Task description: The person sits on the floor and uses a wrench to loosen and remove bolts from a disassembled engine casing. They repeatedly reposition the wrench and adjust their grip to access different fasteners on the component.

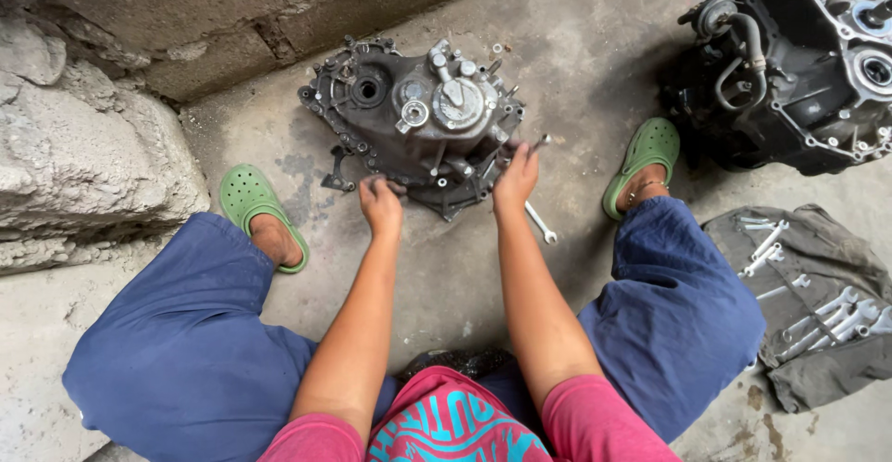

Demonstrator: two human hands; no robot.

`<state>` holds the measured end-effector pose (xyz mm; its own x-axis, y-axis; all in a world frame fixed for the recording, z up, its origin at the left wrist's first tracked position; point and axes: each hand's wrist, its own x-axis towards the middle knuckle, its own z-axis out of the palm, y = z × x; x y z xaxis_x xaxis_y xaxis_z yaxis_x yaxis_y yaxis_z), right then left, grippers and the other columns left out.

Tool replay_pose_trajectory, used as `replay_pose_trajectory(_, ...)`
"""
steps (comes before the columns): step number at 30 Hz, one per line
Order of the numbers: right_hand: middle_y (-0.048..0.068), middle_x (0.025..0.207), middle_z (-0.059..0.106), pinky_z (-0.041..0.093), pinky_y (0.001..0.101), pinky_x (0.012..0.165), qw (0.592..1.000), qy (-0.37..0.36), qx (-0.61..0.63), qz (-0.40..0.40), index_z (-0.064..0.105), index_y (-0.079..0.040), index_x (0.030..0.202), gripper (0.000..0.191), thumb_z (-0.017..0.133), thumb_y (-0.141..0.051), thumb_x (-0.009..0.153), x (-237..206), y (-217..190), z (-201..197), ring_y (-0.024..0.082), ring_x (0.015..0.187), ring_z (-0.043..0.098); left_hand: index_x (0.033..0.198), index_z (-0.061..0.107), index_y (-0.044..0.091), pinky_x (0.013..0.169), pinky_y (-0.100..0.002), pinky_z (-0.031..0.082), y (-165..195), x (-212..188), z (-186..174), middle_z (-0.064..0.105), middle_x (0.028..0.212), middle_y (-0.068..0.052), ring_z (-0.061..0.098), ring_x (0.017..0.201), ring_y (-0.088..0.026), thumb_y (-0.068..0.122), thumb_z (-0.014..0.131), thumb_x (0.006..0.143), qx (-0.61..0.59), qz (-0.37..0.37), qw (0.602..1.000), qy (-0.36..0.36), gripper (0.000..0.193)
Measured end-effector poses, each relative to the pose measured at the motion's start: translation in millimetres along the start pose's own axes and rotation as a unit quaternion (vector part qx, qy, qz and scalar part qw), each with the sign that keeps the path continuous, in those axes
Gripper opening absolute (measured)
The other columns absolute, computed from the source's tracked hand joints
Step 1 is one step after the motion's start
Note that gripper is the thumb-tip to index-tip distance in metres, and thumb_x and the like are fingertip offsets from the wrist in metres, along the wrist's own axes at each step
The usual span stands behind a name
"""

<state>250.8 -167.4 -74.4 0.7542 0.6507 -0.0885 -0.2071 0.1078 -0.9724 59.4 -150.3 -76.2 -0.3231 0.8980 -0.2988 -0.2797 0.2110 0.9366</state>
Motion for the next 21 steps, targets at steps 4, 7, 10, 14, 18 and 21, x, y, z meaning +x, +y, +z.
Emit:
replay_pose_trajectory(4, 0.009, 0.104, 0.074, 0.052, 0.0338, 0.092, 0.972, -0.021, -0.212, -0.102, 0.07, -0.003, 0.123, 0.039, 0.047, -0.032, 0.112, 0, -11, 6, 0.019, 0.098, 0.066, 0.128, 0.056, 0.005, 0.058, -0.031, 0.046, 27, 3, 14, 0.057, 0.091, -0.006, 0.052, 0.068, -0.013, 0.022, 0.061, 0.1, -0.01, -0.007, 0.998, -0.059, 0.034)
replay_pose_trajectory(7, 0.014, 0.123, 0.071, 0.046, 0.0357, 0.1, 0.98, -0.054, -0.166, -0.1, 0.061, 0.001, 0.134, 0.043, 0.049, -0.032, 0.109, -4, -10, 3, 0.024, 0.115, 0.063, 0.141, 0.054, 0.001, 0.075, -0.03, 0.049, 43, -3, 27, 0.065, 0.104, -0.011, 0.059, 0.086, -0.017, 0.029, 0.065, 0.1, 0.088, 0.072, 0.986, -0.121, 0.051)
replay_pose_trajectory(10, 0.015, 0.121, 0.073, 0.049, 0.0349, 0.099, 0.977, -0.072, -0.181, -0.084, 0.064, 0.0, 0.129, 0.044, 0.046, -0.035, 0.11, -3, -6, -3, 0.023, 0.113, 0.066, 0.148, 0.05, -0.003, 0.1, -0.031, 0.047, 48, -9, 33, 0.066, 0.131, -0.017, 0.061, 0.118, -0.021, 0.036, 0.065, 0.104, 0.138, 0.147, 0.966, -0.161, 0.061)
replay_pose_trajectory(14, 0.016, 0.117, 0.073, 0.049, 0.0363, 0.097, 0.971, -0.061, -0.212, -0.087, 0.065, 0.001, 0.128, 0.046, 0.045, -0.036, 0.11, 0, -3, -4, 0.025, 0.11, 0.067, 0.149, 0.049, -0.002, 0.109, -0.031, 0.045, 42, -7, 31, 0.062, 0.144, -0.018, 0.06, 0.132, -0.021, 0.041, 0.061, 0.102, 0.204, 0.12, 0.962, -0.135, 0.065)
replay_pose_trajectory(18, 0.017, 0.118, 0.073, 0.049, 0.0366, 0.098, 0.967, -0.075, -0.22, -0.101, 0.064, 0.0, 0.128, 0.045, 0.043, -0.035, 0.111, -3, -1, -6, 0.027, 0.111, 0.067, 0.147, 0.051, -0.002, 0.107, -0.031, 0.045, 32, -1, 29, 0.064, 0.142, -0.017, 0.062, 0.129, -0.022, 0.041, 0.061, 0.101, 0.172, 0.107, 0.971, -0.129, 0.063)
replay_pose_trajectory(21, 0.019, 0.117, 0.072, 0.049, 0.0377, 0.097, 0.961, -0.065, -0.248, -0.104, 0.064, -0.001, 0.128, 0.043, 0.043, -0.034, 0.11, -7, 0, -7, 0.029, 0.11, 0.067, 0.144, 0.055, -0.003, 0.107, -0.031, 0.045, 27, 1, 26, 0.066, 0.139, -0.018, 0.063, 0.129, -0.022, 0.039, 0.06, 0.103, 0.179, 0.12, 0.969, -0.122, 0.059)
